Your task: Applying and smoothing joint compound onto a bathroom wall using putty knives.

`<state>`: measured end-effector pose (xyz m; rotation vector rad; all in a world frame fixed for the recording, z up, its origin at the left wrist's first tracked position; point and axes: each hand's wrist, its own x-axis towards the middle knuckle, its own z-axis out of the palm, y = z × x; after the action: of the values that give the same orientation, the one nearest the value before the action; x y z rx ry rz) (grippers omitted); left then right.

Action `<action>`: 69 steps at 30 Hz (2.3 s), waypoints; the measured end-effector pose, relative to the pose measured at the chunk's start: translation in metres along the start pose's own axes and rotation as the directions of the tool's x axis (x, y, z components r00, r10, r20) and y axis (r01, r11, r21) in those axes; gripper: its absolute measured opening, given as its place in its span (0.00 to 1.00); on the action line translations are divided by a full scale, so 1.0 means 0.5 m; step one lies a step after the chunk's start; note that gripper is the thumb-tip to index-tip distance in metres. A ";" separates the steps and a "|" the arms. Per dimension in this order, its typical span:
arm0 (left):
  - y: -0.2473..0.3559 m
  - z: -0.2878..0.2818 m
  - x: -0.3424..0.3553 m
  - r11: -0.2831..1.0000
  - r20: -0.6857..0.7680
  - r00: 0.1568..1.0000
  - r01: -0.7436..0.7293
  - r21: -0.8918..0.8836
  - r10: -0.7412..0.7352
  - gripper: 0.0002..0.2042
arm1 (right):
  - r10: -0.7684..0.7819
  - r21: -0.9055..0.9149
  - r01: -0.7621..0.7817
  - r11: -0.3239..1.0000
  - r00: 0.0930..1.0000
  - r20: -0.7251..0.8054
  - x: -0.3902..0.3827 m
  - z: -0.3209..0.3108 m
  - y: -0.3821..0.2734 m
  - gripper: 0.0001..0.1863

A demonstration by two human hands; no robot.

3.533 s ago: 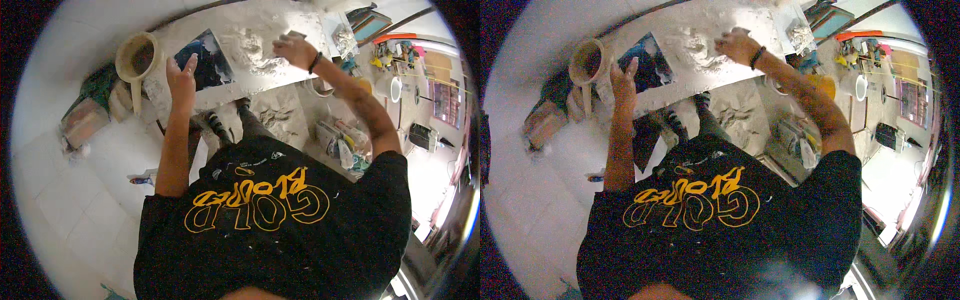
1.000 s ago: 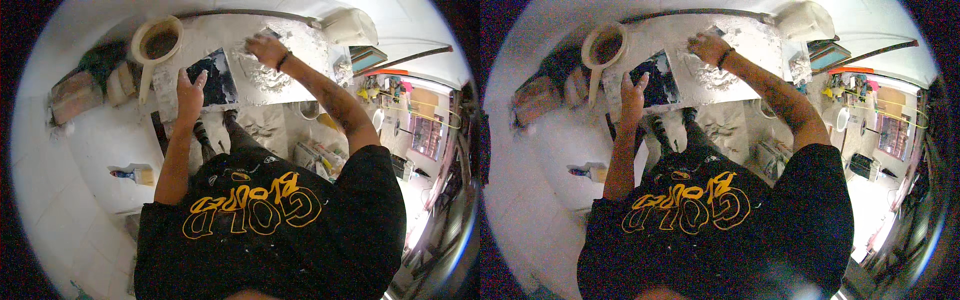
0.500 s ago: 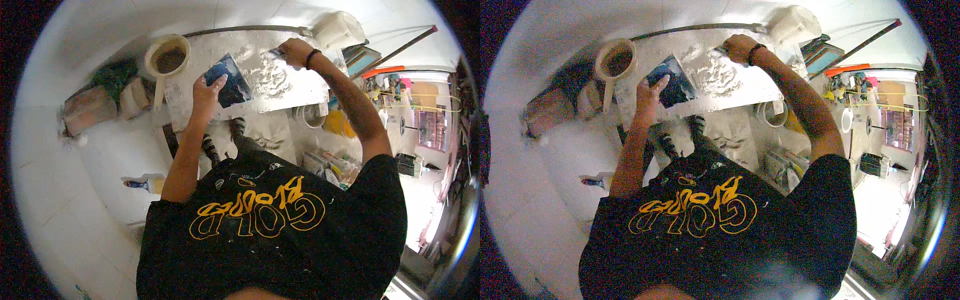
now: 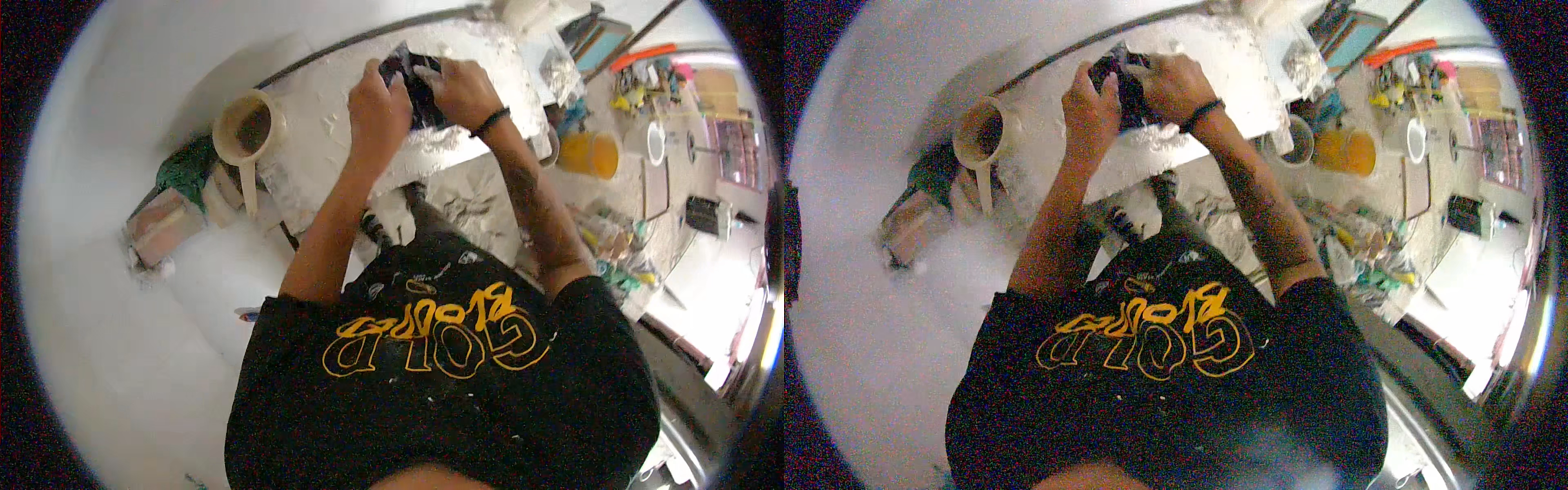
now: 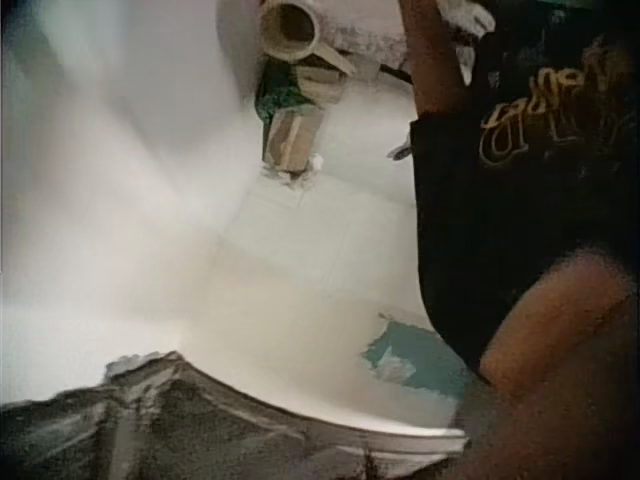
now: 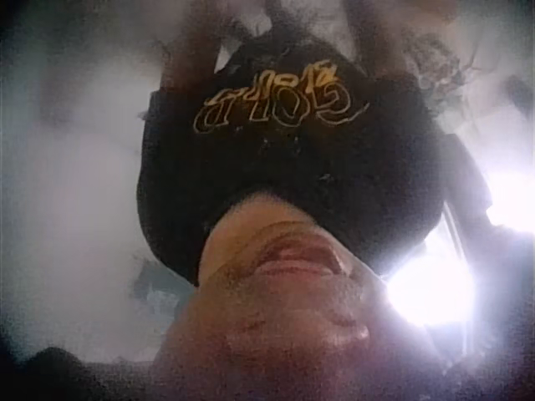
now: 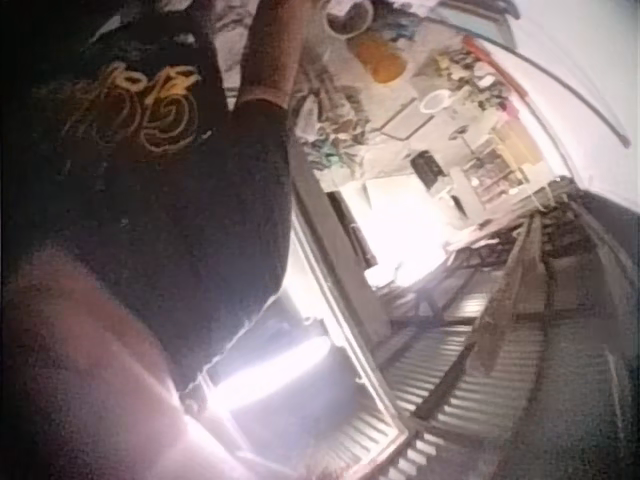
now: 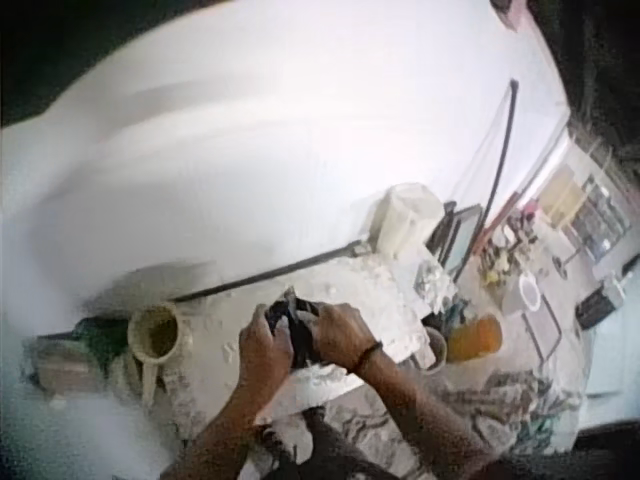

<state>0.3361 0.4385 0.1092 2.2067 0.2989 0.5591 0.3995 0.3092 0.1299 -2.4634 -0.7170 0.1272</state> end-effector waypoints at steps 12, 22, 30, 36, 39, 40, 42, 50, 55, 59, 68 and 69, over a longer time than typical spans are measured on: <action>-0.093 0.003 0.065 0.994 0.182 0.983 0.041 -0.100 -0.022 0.16 | -0.285 -0.313 0.250 0.916 0.956 -0.069 -0.208 0.038 0.155 0.14; -0.182 -0.077 -0.061 0.944 0.182 0.979 0.140 -0.298 -0.088 0.15 | -0.344 -0.171 0.313 0.934 0.916 -0.205 -0.308 0.326 0.164 0.12; -0.178 -0.148 -0.157 0.941 0.091 0.969 0.246 -0.233 -0.231 0.14 | -0.218 -0.275 0.152 0.949 0.949 -0.229 -0.215 0.365 0.146 0.16; -0.236 -0.162 -0.170 0.860 0.123 0.927 0.376 -0.344 -0.356 0.13 | -0.222 -0.135 0.192 0.972 0.941 -0.257 -0.013 0.233 0.172 0.07; -0.237 -0.175 -0.178 0.847 0.108 0.901 0.432 -0.311 -0.420 0.14 | -0.199 -0.029 0.200 0.979 0.979 0.046 0.070 0.156 0.199 0.14; -0.239 -0.178 -0.174 0.855 0.101 0.890 0.456 -0.248 -0.445 0.15 | -0.179 -0.043 0.183 0.982 0.980 0.084 0.094 0.147 0.217 0.20; -0.244 -0.174 -0.174 0.817 0.116 0.878 0.476 -0.325 -0.465 0.16 | -0.295 -0.078 0.300 0.951 0.953 0.072 0.135 0.126 0.262 0.21; -0.228 -0.132 -0.183 0.820 0.223 0.893 0.448 -0.356 -0.391 0.16 | -0.321 -0.033 0.322 0.946 0.946 0.043 0.117 0.072 0.273 0.20; -0.204 -0.117 -0.193 0.713 0.297 0.840 0.542 -0.444 -0.454 0.15 | -0.112 -0.199 0.124 0.972 0.991 0.074 0.005 0.008 0.228 0.17; -0.193 -0.089 -0.194 0.709 0.332 0.831 0.555 -0.436 -0.447 0.13 | -0.407 -0.263 0.339 0.903 0.871 -0.274 -0.104 0.038 0.309 0.09; -0.143 -0.044 -0.152 0.783 0.337 0.826 0.548 -0.294 -0.452 0.07 | -0.227 -0.369 0.062 0.927 0.878 -0.422 -0.284 0.100 0.409 0.12; -0.133 -0.035 -0.145 0.793 0.350 0.826 0.542 -0.278 -0.442 0.07 | -0.206 -0.359 0.041 0.933 0.875 -0.437 -0.282 0.101 0.402 0.12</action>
<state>0.2627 0.4639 0.0467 1.7093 0.5628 0.0100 0.3611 0.1206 -0.0309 -2.5994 -0.7205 -0.6810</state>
